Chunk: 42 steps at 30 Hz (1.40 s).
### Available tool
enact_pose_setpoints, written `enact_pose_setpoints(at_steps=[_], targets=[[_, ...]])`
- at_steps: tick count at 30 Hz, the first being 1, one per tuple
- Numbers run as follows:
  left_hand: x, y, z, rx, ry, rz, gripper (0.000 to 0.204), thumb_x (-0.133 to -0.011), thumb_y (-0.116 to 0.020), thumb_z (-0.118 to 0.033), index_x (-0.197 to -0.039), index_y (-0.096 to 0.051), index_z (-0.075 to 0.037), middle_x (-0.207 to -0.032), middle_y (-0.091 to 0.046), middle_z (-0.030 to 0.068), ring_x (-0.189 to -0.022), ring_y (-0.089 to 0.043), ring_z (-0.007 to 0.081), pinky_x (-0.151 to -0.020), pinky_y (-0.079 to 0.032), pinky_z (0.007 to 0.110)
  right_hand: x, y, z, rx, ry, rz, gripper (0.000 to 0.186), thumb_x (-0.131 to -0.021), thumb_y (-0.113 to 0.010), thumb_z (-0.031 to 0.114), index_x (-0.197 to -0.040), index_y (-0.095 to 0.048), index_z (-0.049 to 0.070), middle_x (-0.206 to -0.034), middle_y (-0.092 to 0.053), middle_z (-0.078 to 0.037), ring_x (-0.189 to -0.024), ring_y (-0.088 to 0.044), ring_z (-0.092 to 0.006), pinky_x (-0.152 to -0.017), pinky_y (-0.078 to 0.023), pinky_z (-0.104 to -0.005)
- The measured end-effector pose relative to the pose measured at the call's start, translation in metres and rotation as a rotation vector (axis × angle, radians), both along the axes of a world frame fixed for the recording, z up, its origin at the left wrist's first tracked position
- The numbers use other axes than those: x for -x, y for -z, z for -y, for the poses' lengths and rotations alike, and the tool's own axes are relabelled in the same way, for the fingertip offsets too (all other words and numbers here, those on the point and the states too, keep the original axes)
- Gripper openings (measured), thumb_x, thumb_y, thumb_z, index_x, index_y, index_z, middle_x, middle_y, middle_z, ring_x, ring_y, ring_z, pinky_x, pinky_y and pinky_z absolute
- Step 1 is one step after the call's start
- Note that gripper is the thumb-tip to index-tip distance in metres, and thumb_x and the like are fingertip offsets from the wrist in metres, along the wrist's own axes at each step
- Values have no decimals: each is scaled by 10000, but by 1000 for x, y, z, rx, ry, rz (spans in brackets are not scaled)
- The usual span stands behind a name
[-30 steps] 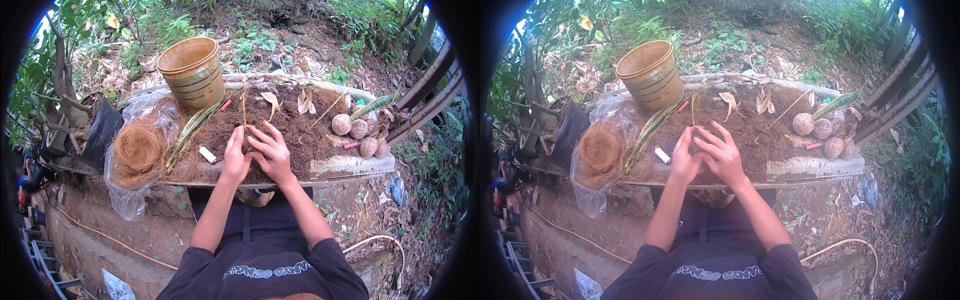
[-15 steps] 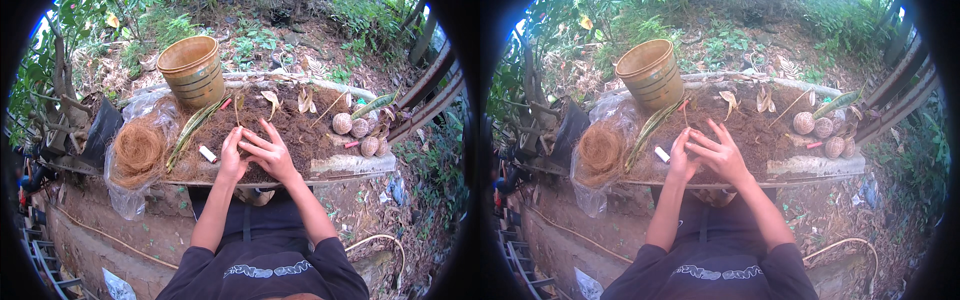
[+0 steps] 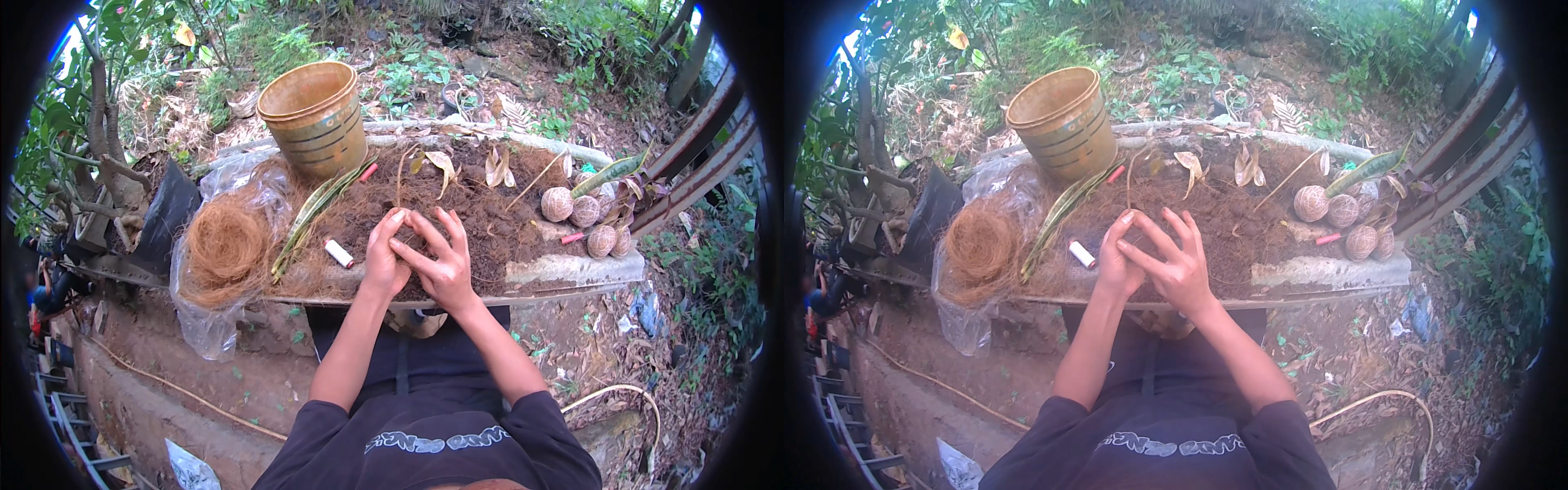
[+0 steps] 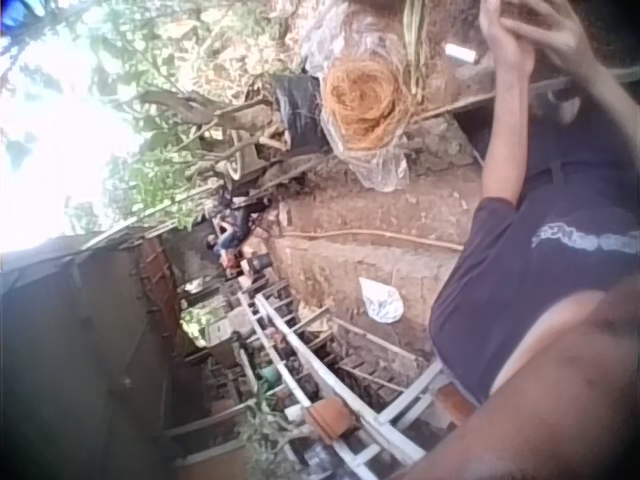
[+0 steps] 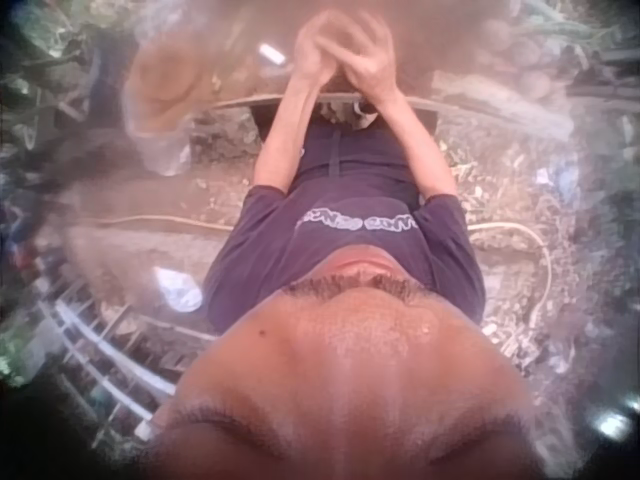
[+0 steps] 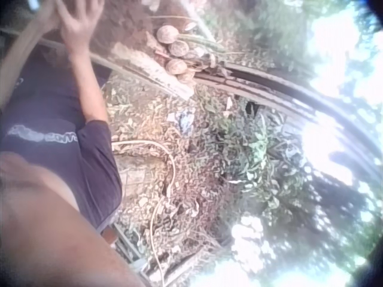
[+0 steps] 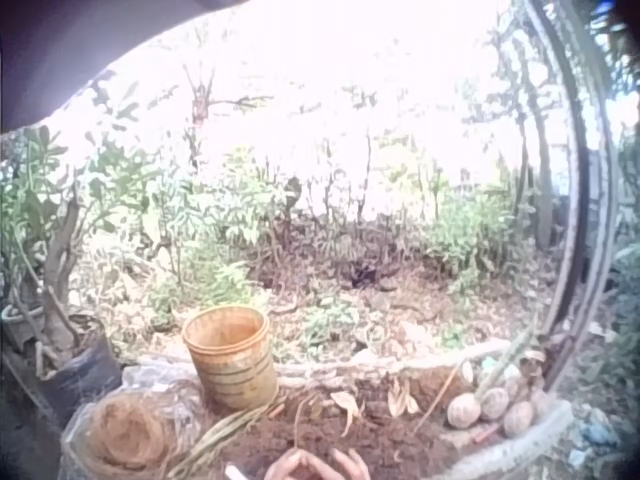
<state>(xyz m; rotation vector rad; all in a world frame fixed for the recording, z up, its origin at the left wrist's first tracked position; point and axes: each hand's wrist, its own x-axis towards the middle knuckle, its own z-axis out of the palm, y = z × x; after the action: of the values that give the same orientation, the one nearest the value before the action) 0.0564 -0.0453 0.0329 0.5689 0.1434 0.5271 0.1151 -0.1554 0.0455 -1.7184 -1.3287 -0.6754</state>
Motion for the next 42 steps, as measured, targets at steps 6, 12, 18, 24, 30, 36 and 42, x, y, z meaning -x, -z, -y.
enact_pose_setpoints(at_steps=[6, 12, 18, 24, 30, 36, 42], targets=[[-2, -12, 11, -19, -53, -4, 137, -996, -521, -216, -981, -529, -80, -889, -541, 34, -868, -569, 163, -834, -505, 357, -6, 20, 1, -165, -4, 41, 327, -712, -744, 98, -1029, -780, 169, -1121, -680, 49, -1141, -568, -284, -982, -473, -470], [0, -1, 7, 80, -12, 82, 197, -1006, -517, -224, -902, -517, -56, -802, -549, 73, -721, -557, 175, -705, -500, 319, 6, 24, -4, -195, 17, -9, 256, -705, -762, 162, -952, -802, 221, -1015, -711, 116, -1056, -580, -243, -888, -462, -406], [-1, 1, 2, -25, -86, 14, 237, -1026, -498, -249, -872, -506, -70, -786, -534, 59, -723, -539, 161, -697, -481, 307, 4, 24, 1, -117, -18, -27, 297, -719, -743, 143, -1006, -790, 204, -1052, -704, 96, -1034, -556, -239, -895, -471, -387], [6, -22, 3, -150, -57, -103, 404, -1076, -367, -403, -1095, -558, -47, -1051, -614, 82, -1042, -606, 223, -949, -500, 374, 3, 17, -1, -117, -106, -261, 527, -709, -791, 116, -1224, -684, 82, -1196, -655, -68, -1135, -560, -314, -966, -485, -419], [7, -34, 12, -252, -94, -153, 423, -1085, -326, -395, -1190, -544, -48, -1198, -628, 116, -1180, -591, 252, -1004, -486, 402, 3, 22, -3, -240, -166, -641, 542, -763, -780, 41, -1285, -636, 27, -1276, -642, -178, -1159, -638, -314, -986, -509, -400], [0, -17, 3, 73, -186, -129, 385, -1053, -442, -428, -1056, -587, -71, -985, -621, 93, -1025, -639, 251, -911, -537, 390, 15, 4, -1, -97, -19, -243, 438, -704, -804, 105, -1138, -741, 101, -1183, -661, -91, -1105, -582, -308, -946, -492, -403], [5, -13, 4, -103, -152, -113, 277, -1033, -539, -301, -965, -590, -37, -842, -619, 73, -750, -623, 144, -637, -543, 275, 8, 12, 0, -150, -10, -86, 364, -653, -798, 86, -1012, -762, 140, -1124, -657, 19, -1024, -564, -264, -854, -504, -379]])
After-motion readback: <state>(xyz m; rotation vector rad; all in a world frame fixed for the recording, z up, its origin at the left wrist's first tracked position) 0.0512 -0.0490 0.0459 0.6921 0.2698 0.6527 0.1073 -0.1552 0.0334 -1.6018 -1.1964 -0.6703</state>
